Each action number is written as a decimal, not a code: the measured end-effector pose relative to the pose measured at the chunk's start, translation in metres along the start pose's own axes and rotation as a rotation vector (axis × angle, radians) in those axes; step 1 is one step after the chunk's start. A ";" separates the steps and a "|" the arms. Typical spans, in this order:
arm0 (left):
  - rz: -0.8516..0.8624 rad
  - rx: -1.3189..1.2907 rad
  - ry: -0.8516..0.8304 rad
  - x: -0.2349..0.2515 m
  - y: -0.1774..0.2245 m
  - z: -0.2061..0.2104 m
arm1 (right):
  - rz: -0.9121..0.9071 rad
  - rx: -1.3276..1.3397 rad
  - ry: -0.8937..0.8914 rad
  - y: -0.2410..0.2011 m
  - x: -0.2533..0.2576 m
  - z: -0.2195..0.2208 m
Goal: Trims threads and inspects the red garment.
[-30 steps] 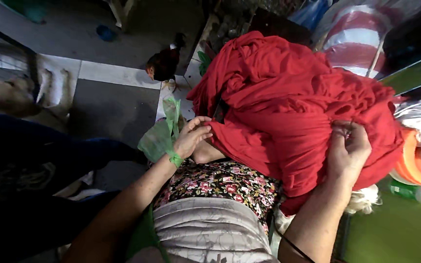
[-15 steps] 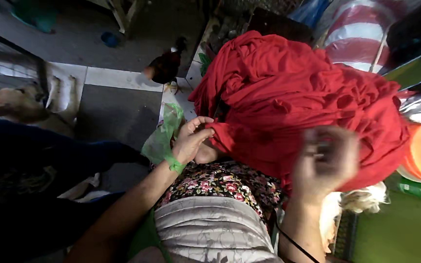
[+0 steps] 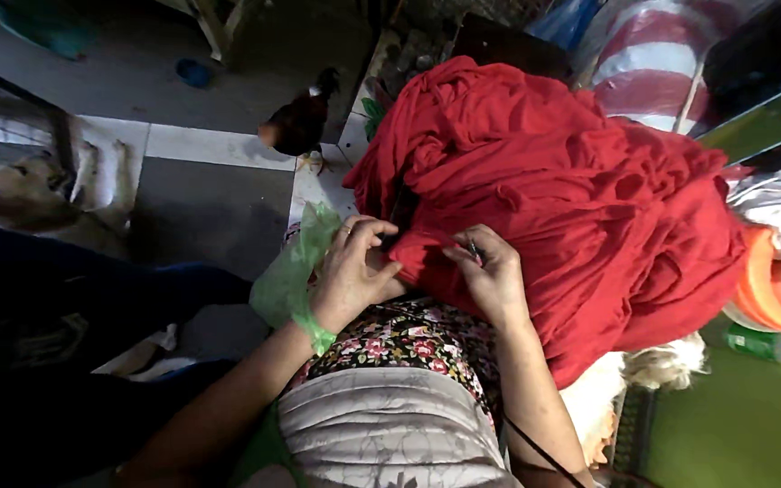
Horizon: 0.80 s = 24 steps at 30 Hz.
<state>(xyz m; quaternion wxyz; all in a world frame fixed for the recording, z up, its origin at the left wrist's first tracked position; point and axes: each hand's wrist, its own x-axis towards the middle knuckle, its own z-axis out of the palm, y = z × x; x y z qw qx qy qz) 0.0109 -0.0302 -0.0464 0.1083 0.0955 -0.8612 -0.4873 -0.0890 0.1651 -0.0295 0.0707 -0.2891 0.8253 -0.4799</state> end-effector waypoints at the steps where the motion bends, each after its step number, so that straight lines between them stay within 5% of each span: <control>1: -0.022 -0.064 -0.048 -0.003 0.010 -0.002 | 0.014 0.015 0.014 -0.001 0.001 -0.001; 5: -0.601 -0.863 -0.604 0.004 0.042 0.004 | -0.008 0.055 0.061 -0.007 -0.002 -0.001; 7: -0.834 -1.122 -0.426 0.008 0.045 0.015 | -0.074 0.063 0.075 -0.008 -0.007 -0.001; 9: -0.921 -1.199 -0.050 0.012 0.047 0.025 | -0.151 0.048 0.074 -0.004 -0.014 -0.002; 12: -0.844 -1.158 0.172 0.012 0.043 0.028 | -0.154 0.035 0.012 0.003 -0.024 -0.002; 18: -0.636 -1.045 0.165 0.004 0.039 0.026 | 0.040 0.071 -0.225 0.004 -0.025 -0.002; 24: -0.525 -0.869 0.118 0.001 0.037 0.028 | -0.138 0.097 0.078 0.001 -0.016 0.014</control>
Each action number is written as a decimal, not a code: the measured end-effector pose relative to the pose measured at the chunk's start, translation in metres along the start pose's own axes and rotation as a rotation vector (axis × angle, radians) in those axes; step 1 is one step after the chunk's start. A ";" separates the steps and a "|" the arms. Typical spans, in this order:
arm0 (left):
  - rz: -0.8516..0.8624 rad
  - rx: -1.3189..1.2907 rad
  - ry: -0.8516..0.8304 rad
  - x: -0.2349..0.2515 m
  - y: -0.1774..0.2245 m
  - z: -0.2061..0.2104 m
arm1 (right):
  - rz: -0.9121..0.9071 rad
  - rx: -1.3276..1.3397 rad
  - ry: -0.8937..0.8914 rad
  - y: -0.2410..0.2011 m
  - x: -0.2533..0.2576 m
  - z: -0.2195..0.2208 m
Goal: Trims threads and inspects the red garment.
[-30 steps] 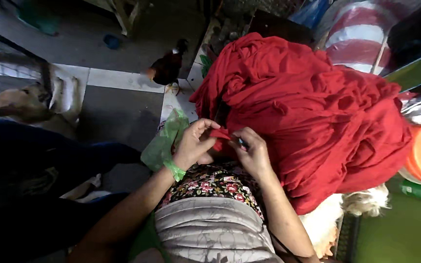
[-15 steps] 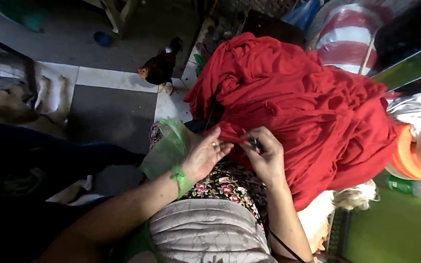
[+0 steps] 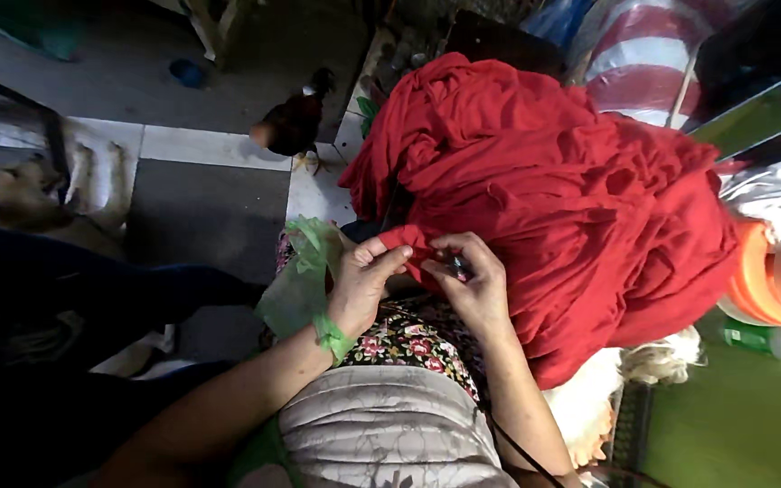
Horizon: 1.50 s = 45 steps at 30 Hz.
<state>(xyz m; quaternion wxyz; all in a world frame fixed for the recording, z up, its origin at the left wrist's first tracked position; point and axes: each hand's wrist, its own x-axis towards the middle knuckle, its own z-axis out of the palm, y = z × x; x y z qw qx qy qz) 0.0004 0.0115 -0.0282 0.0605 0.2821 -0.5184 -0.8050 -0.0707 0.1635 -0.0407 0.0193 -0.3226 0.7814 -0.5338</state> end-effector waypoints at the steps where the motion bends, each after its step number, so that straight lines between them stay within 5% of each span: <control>1: 0.021 0.046 -0.013 0.000 -0.001 -0.001 | -0.048 -0.029 0.020 0.002 0.002 0.004; 12: -0.140 -0.108 -0.049 0.006 0.003 -0.002 | -0.189 -0.214 0.014 0.002 -0.011 0.021; 19: -0.147 -0.120 -0.243 0.012 0.002 -0.018 | 0.015 -0.150 -0.065 0.004 -0.009 -0.014; 25: -0.174 -0.144 -0.310 0.014 0.002 -0.020 | -0.122 -0.402 -0.056 0.004 -0.018 -0.012; 37: -0.268 -0.158 -0.280 0.011 0.003 -0.015 | -0.223 -0.458 -0.006 0.002 -0.015 0.001; 45: -0.288 -0.166 -0.283 0.010 0.003 -0.015 | 0.021 -0.180 -0.028 0.002 -0.019 -0.001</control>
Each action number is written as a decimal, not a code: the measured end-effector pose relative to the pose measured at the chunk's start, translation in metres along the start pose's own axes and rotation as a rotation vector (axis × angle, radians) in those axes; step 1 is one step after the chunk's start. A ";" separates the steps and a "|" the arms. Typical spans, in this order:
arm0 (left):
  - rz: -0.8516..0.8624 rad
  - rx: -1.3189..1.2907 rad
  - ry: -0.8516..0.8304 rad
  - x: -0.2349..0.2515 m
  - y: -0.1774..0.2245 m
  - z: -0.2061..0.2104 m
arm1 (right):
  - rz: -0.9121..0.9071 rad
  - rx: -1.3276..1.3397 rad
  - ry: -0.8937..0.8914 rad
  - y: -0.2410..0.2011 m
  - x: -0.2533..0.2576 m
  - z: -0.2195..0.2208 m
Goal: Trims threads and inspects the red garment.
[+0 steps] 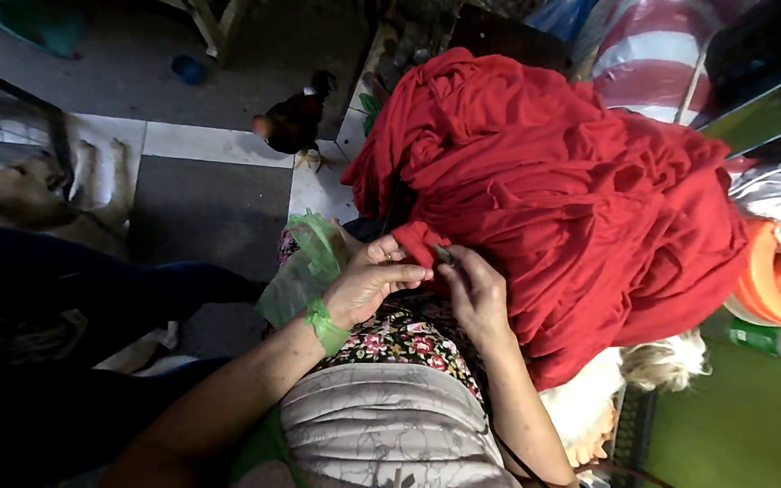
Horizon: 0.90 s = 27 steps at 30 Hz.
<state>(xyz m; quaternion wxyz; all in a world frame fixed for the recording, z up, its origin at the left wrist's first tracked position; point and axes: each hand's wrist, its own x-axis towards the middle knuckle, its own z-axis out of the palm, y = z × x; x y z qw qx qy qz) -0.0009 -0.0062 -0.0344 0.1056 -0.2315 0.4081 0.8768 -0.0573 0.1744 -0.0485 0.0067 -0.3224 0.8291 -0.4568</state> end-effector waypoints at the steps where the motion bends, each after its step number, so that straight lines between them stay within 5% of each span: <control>1: 0.001 -0.002 -0.009 0.000 0.000 -0.001 | 0.100 0.083 -0.005 -0.002 0.000 -0.004; 4: -0.009 0.006 -0.025 -0.001 0.002 -0.001 | 0.225 0.234 0.028 -0.003 0.003 -0.007; 11: 0.120 0.106 -0.170 -0.013 0.015 -0.007 | -0.019 -0.066 -0.020 -0.019 0.039 -0.008; 16: 0.266 0.123 0.104 -0.012 0.024 -0.020 | -0.188 -0.223 0.217 -0.036 0.065 -0.088; 21: 0.174 0.005 0.283 0.005 0.011 -0.033 | -0.075 -0.235 0.483 0.034 0.049 -0.160; 25: 0.038 0.028 0.303 0.015 0.006 -0.029 | 0.305 -0.200 0.473 0.091 0.036 -0.145; 27: -0.007 0.047 0.268 0.019 0.000 -0.027 | 0.324 -0.083 0.537 0.091 0.037 -0.141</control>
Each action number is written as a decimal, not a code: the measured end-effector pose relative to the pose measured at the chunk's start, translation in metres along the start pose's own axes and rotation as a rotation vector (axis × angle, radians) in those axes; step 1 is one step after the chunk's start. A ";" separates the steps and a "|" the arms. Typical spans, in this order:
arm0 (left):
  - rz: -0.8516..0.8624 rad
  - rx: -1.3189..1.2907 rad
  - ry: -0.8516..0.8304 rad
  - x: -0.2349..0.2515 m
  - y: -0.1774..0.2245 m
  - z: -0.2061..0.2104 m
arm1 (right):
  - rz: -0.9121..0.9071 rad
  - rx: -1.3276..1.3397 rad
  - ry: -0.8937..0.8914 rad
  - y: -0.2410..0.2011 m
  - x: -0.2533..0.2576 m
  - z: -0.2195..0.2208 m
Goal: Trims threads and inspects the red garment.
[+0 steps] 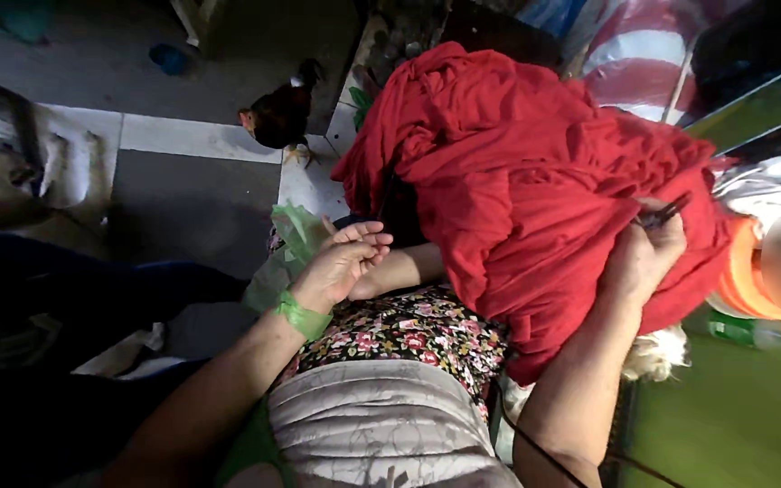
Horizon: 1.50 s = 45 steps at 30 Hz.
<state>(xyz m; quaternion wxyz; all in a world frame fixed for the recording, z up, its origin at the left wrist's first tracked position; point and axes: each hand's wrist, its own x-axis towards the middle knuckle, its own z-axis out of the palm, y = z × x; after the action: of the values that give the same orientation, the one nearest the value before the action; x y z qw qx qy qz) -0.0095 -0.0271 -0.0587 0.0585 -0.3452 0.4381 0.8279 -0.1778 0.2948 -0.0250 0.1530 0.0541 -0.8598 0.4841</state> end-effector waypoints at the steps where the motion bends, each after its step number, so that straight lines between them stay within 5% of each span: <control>1: -0.020 0.020 -0.023 0.002 -0.004 0.000 | -0.008 0.034 0.002 -0.002 -0.002 0.001; 8: -0.188 0.088 -0.074 0.030 -0.015 0.026 | 0.003 0.190 -0.048 -0.003 -0.009 -0.001; 14: -0.025 -0.026 -0.218 0.040 -0.010 0.056 | 0.052 0.393 -0.032 0.005 -0.010 0.000; 20: 0.172 -0.016 -0.322 0.015 0.001 0.036 | 0.075 0.339 -0.015 0.002 -0.010 0.003; 24: 0.081 -0.115 -0.316 0.000 0.010 0.039 | -0.015 0.298 -0.018 -0.003 -0.006 -0.008; 27: 0.073 -0.115 -0.331 -0.013 0.015 0.037 | -0.247 0.232 -0.031 -0.020 0.004 -0.026; 29: 0.125 -0.058 -0.339 -0.018 0.015 0.035 | -0.329 0.010 -0.031 -0.024 0.008 -0.022; 32: 0.248 0.011 -0.356 -0.021 0.011 0.033 | -0.176 -0.269 -0.207 -0.003 0.007 0.005; 35: 0.312 0.020 -0.388 -0.024 0.007 0.034 | -0.074 -0.347 -0.327 -0.017 0.005 0.005; 40: 0.342 0.078 -0.358 -0.025 0.000 0.037 | 0.033 -0.264 -0.262 -0.045 -0.018 -0.012; 45: 0.658 0.472 -0.166 -0.028 -0.003 0.042 | -0.307 -0.062 -0.015 -0.082 -0.059 -0.006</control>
<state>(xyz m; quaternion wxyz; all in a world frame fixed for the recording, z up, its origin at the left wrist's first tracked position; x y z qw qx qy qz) -0.0091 0.0124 -0.0272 -0.0969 -0.0959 0.6967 0.7043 -0.1008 0.2536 0.0263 0.2204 0.1839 -0.8570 0.4280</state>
